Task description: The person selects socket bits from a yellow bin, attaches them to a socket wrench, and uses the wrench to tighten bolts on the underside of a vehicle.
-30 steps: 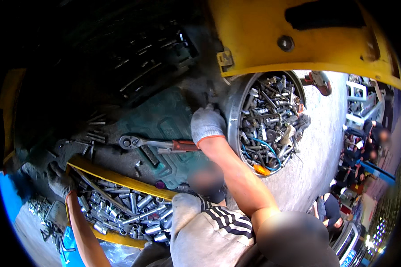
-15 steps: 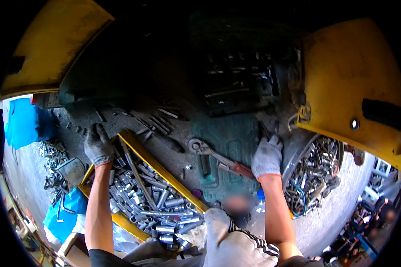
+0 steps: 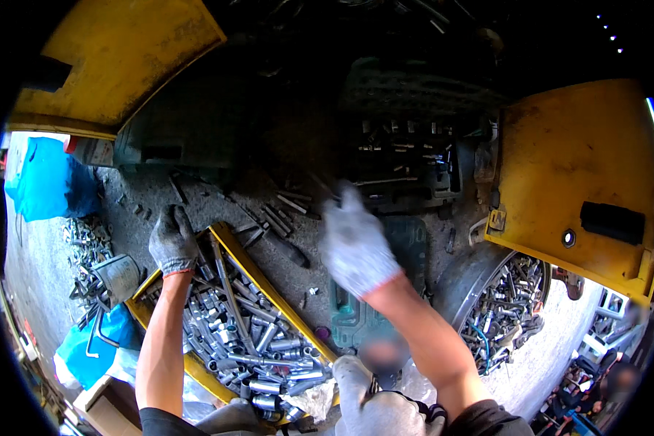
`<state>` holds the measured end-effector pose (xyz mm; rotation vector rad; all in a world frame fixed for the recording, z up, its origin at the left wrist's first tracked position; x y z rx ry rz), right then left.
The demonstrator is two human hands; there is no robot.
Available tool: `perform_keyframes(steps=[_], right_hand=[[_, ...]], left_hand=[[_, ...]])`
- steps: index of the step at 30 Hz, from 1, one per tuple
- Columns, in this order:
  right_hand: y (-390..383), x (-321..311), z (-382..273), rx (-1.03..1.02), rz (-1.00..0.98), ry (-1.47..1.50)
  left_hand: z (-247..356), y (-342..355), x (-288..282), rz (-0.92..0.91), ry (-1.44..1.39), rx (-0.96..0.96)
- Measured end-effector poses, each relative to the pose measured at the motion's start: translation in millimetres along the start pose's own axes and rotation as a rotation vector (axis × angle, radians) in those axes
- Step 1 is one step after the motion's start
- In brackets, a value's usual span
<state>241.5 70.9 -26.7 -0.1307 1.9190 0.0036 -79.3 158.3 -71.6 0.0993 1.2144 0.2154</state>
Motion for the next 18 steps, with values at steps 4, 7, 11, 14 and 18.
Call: perform_keyframes(steps=[4, 7, 11, 14, 18], right_hand=[[54.7, 50.5, -16.8, 0.066, -0.309, -0.012], [58.0, 67.6, -14.6, 0.032, -0.445, -0.061], [72.3, 55.5, 0.5, -0.029, -0.194, -0.096], [123.9, 45.4, -1.0, -0.093, -0.066, -0.184], [224.6, 66.0, 10.7, -0.139, 0.128, -0.303]], left_hand=[[-2.9, -2.9, -5.4, 0.041, 0.012, 0.007], [-0.1, -2.6, -4.3, 0.03, 0.007, 0.004], [5.2, -1.6, -6.0, 0.034, -0.014, 0.007], [-1.8, -2.9, -5.0, 0.01, 0.011, -0.011], [-15.1, -9.7, -6.0, 0.056, -0.085, -0.035]])
Point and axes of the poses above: each hand's wrist, its own y-axis towards the middle knuckle, its own x-axis out of the palm, z = x × y, the point moved 9 cm from there along y, towards the middle knuckle, and after that the axes turned 2 degrees about z, right-handed, at the moved point
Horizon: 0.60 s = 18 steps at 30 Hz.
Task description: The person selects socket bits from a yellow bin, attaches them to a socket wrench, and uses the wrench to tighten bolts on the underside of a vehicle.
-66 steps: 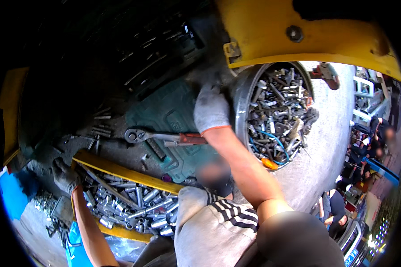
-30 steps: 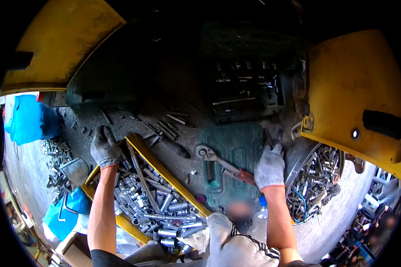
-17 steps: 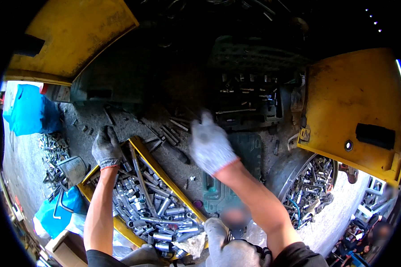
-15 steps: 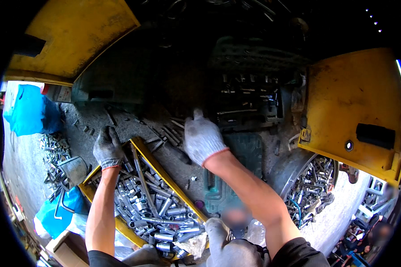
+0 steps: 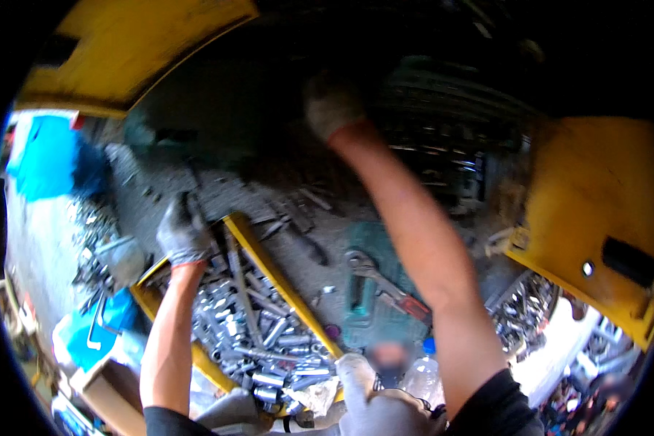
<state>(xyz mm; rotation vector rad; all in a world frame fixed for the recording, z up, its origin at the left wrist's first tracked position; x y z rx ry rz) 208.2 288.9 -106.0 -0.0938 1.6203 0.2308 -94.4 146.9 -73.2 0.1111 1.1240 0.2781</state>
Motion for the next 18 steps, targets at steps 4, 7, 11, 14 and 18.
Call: perform_keyframes(steps=[4, 7, 11, 14, 18], right_hand=[[19.3, 28.3, 19.5, 0.034, -0.036, -0.061], [1.5, 13.8, 30.5, 0.024, 0.171, -0.006], [-46.5, -52.0, -36.0, 0.072, 0.299, 0.236], [-75.7, -53.5, -87.5, -0.143, 0.251, 0.252], [-43.5, -58.4, -102.1, 0.0, 0.091, 0.365]], left_hand=[[11.0, 11.0, 8.7, -0.088, 0.116, 0.027], [30.1, 13.6, 7.9, -0.129, 0.045, 0.14], [21.0, -1.3, -1.7, -0.139, 0.096, 0.262], [28.5, 1.0, 1.9, -0.108, 0.098, 0.271], [19.6, 3.5, 20.0, -0.349, 0.185, 0.101]])
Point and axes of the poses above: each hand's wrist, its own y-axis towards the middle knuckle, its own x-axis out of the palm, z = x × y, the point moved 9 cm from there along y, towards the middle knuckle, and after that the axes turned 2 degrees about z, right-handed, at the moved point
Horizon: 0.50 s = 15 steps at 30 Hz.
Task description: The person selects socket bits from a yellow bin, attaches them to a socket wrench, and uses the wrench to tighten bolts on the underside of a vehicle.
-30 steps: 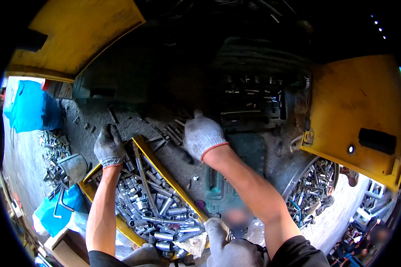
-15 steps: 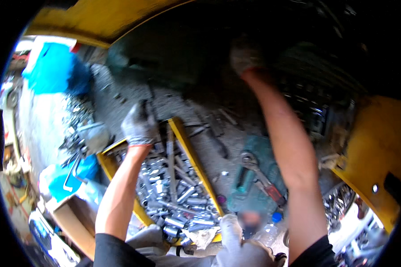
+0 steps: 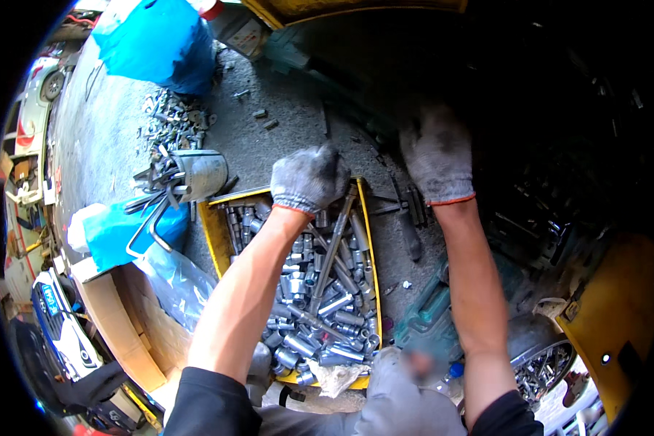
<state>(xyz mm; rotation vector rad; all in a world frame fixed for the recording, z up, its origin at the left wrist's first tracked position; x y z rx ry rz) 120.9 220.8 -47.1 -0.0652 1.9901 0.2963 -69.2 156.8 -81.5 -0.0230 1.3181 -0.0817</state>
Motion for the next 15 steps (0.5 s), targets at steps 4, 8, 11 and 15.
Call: perform_keyframes(steps=[4, 8, 11, 15], right_hand=[[1.0, -43.1, -58.2, -0.12, 0.165, 0.11], [5.5, 20.1, -93.0, -0.102, -0.418, 0.307], [-2.3, 32.8, -78.5, -0.054, -0.529, 0.116], [-12.6, 66.2, -93.3, -0.188, -0.663, -0.103]], left_hand=[[-7.0, 1.9, -4.3, -0.25, -0.02, -0.131], [-34.0, -3.4, -12.8, -0.221, -0.087, -0.144], [-88.1, -28.8, -32.1, -0.171, -0.038, -0.233], [-161.0, -61.1, -50.4, 0.063, 0.078, -0.208]])
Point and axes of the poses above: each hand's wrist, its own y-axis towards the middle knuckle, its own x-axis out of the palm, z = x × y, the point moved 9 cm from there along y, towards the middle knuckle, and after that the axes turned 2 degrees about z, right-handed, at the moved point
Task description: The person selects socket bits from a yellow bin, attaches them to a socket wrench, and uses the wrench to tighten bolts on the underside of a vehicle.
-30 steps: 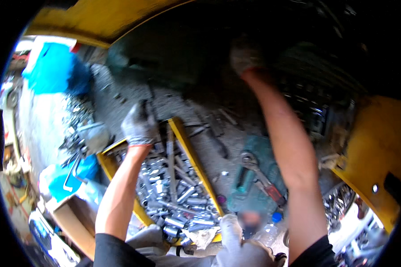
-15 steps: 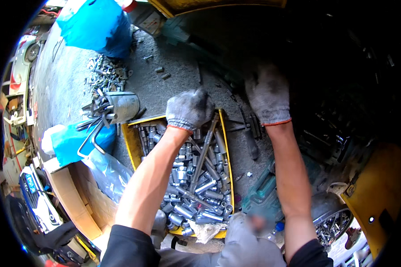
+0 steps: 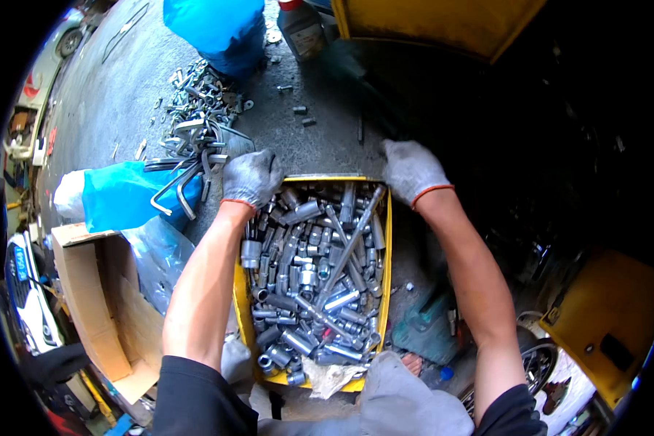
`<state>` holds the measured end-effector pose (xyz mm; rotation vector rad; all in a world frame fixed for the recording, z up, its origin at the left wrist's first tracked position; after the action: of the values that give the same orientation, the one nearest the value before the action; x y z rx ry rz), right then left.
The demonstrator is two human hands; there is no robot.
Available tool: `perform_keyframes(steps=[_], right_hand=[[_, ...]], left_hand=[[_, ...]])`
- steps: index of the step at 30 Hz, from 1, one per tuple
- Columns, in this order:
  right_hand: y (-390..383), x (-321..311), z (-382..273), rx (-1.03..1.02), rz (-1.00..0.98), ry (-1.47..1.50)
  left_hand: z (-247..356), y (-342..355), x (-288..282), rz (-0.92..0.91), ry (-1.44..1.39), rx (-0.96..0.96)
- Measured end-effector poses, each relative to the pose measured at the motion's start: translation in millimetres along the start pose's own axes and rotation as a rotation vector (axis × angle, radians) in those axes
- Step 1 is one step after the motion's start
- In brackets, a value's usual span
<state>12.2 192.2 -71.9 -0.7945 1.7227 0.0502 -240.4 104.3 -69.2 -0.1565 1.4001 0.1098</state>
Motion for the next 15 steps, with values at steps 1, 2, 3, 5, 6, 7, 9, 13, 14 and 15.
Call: perform_keyframes(steps=[1, 2, 3, 5, 6, 7, 9, 13, 14, 15], right_hand=[[3.2, 6.0, -7.9, -0.019, -0.081, -0.095], [8.5, 7.8, -15.6, -0.016, -0.125, -0.106], [13.0, 4.3, -24.1, -0.034, -0.108, -0.132], [28.6, -0.1, -33.4, -0.073, -0.076, -0.178], [38.3, -8.6, -34.9, -0.058, 0.042, -0.155], [45.9, -6.4, -33.9, -0.035, 0.029, -0.145], [59.9, -1.4, -35.1, 0.012, 0.007, -0.119], [59.2, 21.1, -37.2, 0.073, 0.01, -0.057], [61.8, 25.1, -35.5, 0.08, 0.031, -0.021], [62.3, 25.7, -31.5, 0.097, 0.054, 0.006]], left_hand=[[-6.4, -4.1, 4.1, -0.052, 0.002, 0.013], [-9.7, -4.9, 3.1, 0.002, 0.006, 0.047], [-7.8, -5.9, 2.4, 0.05, 0.006, 0.088], [-4.8, -7.1, 2.2, 0.128, -0.016, 0.138], [-3.0, -6.4, -1.5, 0.166, -0.016, 0.168], [-2.9, -8.1, -0.3, 0.182, -0.034, 0.189], [-0.5, -13.2, -0.6, 0.213, -0.064, 0.236], [10.2, -17.6, -5.6, 0.238, -0.105, 0.379], [10.5, -18.8, -6.0, 0.226, -0.09, 0.392], [12.2, -18.7, -5.6, 0.216, -0.087, 0.411]])
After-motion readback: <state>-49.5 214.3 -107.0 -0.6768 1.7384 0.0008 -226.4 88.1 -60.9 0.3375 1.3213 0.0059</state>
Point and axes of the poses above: each hand's wrist, its own y-axis towards the middle knuckle, its own x-axis out of the palm, z = x × y, the point moved 9 cm from there along y, towards the middle knuckle, and after that the axes turned 2 degrees about z, right-handed, at the moved point
